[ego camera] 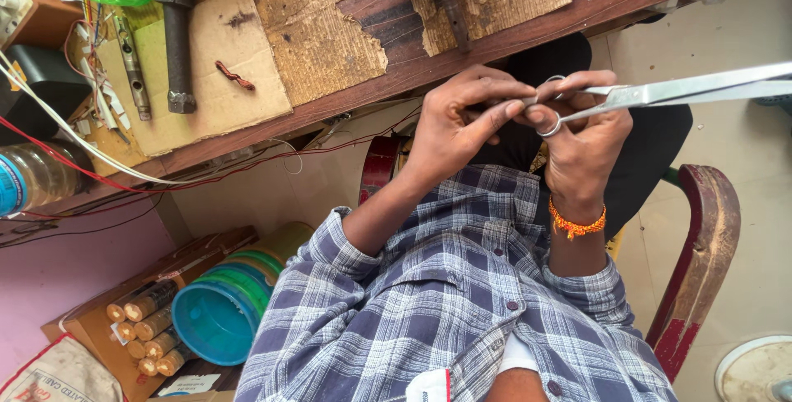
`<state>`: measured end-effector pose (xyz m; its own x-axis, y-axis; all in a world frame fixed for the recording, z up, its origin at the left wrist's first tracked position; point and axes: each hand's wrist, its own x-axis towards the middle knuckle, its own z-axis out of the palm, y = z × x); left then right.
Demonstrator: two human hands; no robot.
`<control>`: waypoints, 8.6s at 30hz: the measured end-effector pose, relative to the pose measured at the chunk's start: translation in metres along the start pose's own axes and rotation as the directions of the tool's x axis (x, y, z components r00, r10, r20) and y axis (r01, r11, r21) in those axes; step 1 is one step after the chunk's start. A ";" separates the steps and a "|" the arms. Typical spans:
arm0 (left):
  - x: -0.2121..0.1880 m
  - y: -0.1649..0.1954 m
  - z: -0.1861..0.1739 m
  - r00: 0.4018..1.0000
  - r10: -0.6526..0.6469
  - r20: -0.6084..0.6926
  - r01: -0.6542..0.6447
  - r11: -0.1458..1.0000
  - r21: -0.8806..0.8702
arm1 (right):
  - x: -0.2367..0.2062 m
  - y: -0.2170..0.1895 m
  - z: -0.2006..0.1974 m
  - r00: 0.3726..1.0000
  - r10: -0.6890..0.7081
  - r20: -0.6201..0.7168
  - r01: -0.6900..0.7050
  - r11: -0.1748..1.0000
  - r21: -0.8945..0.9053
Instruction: The person is repairing an electric motor stator. They use a screwdriver to adjust copper windings, cut small white plastic tubes with scissors, and insert them into the stator slots. They also use pliers to manipulate the wires.
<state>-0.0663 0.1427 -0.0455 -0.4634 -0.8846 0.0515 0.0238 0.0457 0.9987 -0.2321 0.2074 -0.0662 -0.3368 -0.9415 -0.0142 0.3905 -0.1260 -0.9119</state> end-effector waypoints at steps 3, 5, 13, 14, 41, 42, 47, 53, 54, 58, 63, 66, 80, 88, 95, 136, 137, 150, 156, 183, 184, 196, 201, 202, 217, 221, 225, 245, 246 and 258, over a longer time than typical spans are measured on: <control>0.000 0.011 -0.004 0.984 0.179 0.015 -0.178 0.962 0.204 | -0.001 -0.005 -0.001 0.999 -0.044 0.025 0.048 0.989 -0.140; 0.001 0.016 -0.005 0.974 0.224 0.028 -0.224 0.948 0.227 | -0.001 -0.007 -0.002 0.992 -0.113 0.057 0.121 0.978 -0.170; 0.001 0.009 -0.006 0.997 0.071 -0.042 -0.069 0.997 0.034 | 0.000 -0.012 -0.016 0.977 0.169 0.131 -0.138 0.966 -0.219; 0.003 0.006 -0.009 0.998 0.039 -0.042 -0.040 0.999 -0.036 | -0.001 -0.011 -0.019 0.959 0.258 0.117 -0.211 0.926 -0.314; 0.015 -0.012 -0.019 0.986 -0.160 -0.039 0.159 0.987 -0.029 | -0.020 0.000 -0.034 0.699 0.614 0.365 -0.368 0.748 -0.553; 0.015 -0.012 -0.020 0.987 -0.155 -0.041 0.155 0.988 -0.016 | -0.020 -0.001 -0.033 0.696 0.615 0.370 -0.370 0.749 -0.549; 0.015 -0.016 -0.023 0.989 -0.131 -0.063 0.129 0.991 -0.038 | -0.017 -0.003 -0.030 0.681 0.632 0.370 -0.402 0.744 -0.534; 0.015 -0.017 -0.025 0.983 -0.172 -0.068 0.166 0.983 -0.083 | -0.016 -0.003 -0.026 0.677 0.648 0.349 -0.434 0.735 -0.522; 0.015 -0.017 -0.024 0.981 -0.181 -0.069 0.175 0.981 -0.085 | -0.015 -0.003 -0.025 0.677 0.648 0.349 -0.434 0.734 -0.521; 0.016 -0.019 -0.023 0.983 -0.175 -0.058 0.167 0.978 -0.122 | -0.015 -0.005 -0.022 0.681 0.642 0.352 -0.418 0.736 -0.533; 0.017 -0.021 -0.027 0.983 -0.178 -0.046 0.172 0.978 -0.122 | -0.018 -0.002 -0.025 0.695 0.639 0.329 -0.451 0.745 -0.491; 0.018 -0.023 -0.029 0.982 -0.185 -0.042 0.179 0.976 -0.126 | -0.022 0.006 -0.034 0.699 0.636 0.329 -0.452 0.748 -0.486; 0.010 -0.024 -0.016 0.963 -0.200 0.183 0.271 0.692 -0.669 | -0.031 0.000 -0.034 0.969 0.122 0.216 -0.102 0.989 -0.104; -0.012 -0.041 0.022 0.959 -0.270 0.084 0.268 0.771 -0.578 | -0.011 -0.002 0.002 0.999 0.025 -0.041 -0.029 0.996 -0.081; -0.018 -0.023 0.016 0.967 -0.208 0.145 0.243 0.922 -0.301 | -0.009 -0.007 -0.012 0.999 0.048 -0.015 -0.050 0.978 -0.201; 0.004 0.001 -0.017 1.000 0.009 -0.011 -0.008 0.994 0.108 | -0.042 -0.003 -0.023 0.772 0.552 0.314 -0.252 0.721 -0.646; 0.004 0.001 -0.017 1.000 0.009 -0.010 -0.008 0.994 0.106 | -0.042 -0.003 -0.023 0.772 0.556 0.308 -0.271 0.726 -0.632; 0.005 -0.008 -0.022 0.999 -0.037 0.020 0.037 0.999 -0.037 | -0.048 0.004 -0.038 0.808 0.532 0.254 -0.264 0.711 -0.652; 0.015 -0.017 -0.014 0.980 -0.158 0.121 0.199 0.799 -0.567 | -0.049 0.002 -0.036 0.918 0.365 0.156 -0.265 0.856 -0.443; 0.011 0.012 -0.016 0.998 0.045 -0.053 -0.048 0.997 -0.053 | -0.036 0.005 -0.027 0.799 0.479 0.363 -0.279 0.830 -0.483; 0.010 0.013 -0.017 0.997 0.052 -0.054 -0.054 0.998 -0.036 | -0.037 0.005 -0.028 0.796 0.481 0.366 -0.276 0.828 -0.488; 0.011 0.014 -0.014 0.995 0.068 -0.067 -0.069 0.998 -0.009 | -0.039 0.004 -0.031 0.804 0.477 0.355 -0.282 0.832 -0.478; 0.013 0.010 -0.016 0.993 0.110 -0.047 -0.112 0.993 -0.038 | -0.041 0.005 -0.039 0.805 0.491 0.333 -0.309 0.826 -0.471; 0.014 0.009 -0.017 0.998 0.056 -0.039 -0.059 0.996 -0.073 | -0.042 0.005 -0.041 0.812 0.486 0.323 -0.282 0.811 -0.513; 0.006 -0.059 0.040 0.869 -0.285 0.404 0.487 0.632 -0.603 | -0.047 -0.006 -0.060 0.994 0.079 0.071 -0.051 0.943 -0.329; 0.007 -0.052 0.034 0.876 -0.331 0.351 0.469 0.752 -0.463 | -0.031 0.003 -0.057 0.968 0.235 -0.091 -0.251 0.867 -0.431; 0.018 -0.038 0.021 0.894 -0.358 0.270 0.448 0.750 -0.487 | -0.020 0.014 -0.037 0.947 0.311 0.085 -0.245 0.865 -0.438; -0.001 -0.030 0.034 0.998 -0.008 0.070 0.005 0.999 0.046 | -0.025 0.020 -0.033 0.961 0.006 -0.276 -0.027 0.997 -0.073; -0.002 -0.033 0.035 0.997 -0.037 0.069 0.038 0.999 -0.010 | -0.024 0.021 -0.030 0.955 0.028 -0.294 -0.055 0.995 -0.084; -0.013 -0.054 0.050 0.993 0.111 0.024 -0.114 0.979 0.169 | -0.021 0.025 -0.039 0.969 0.104 -0.226 -0.068 0.985 0.160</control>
<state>-0.1061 0.1748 -0.0996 -0.4792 -0.8626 0.1623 -0.0739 0.2239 0.9718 -0.2488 0.2362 -0.1045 -0.4796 -0.8541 -0.2012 0.5448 -0.1101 -0.8313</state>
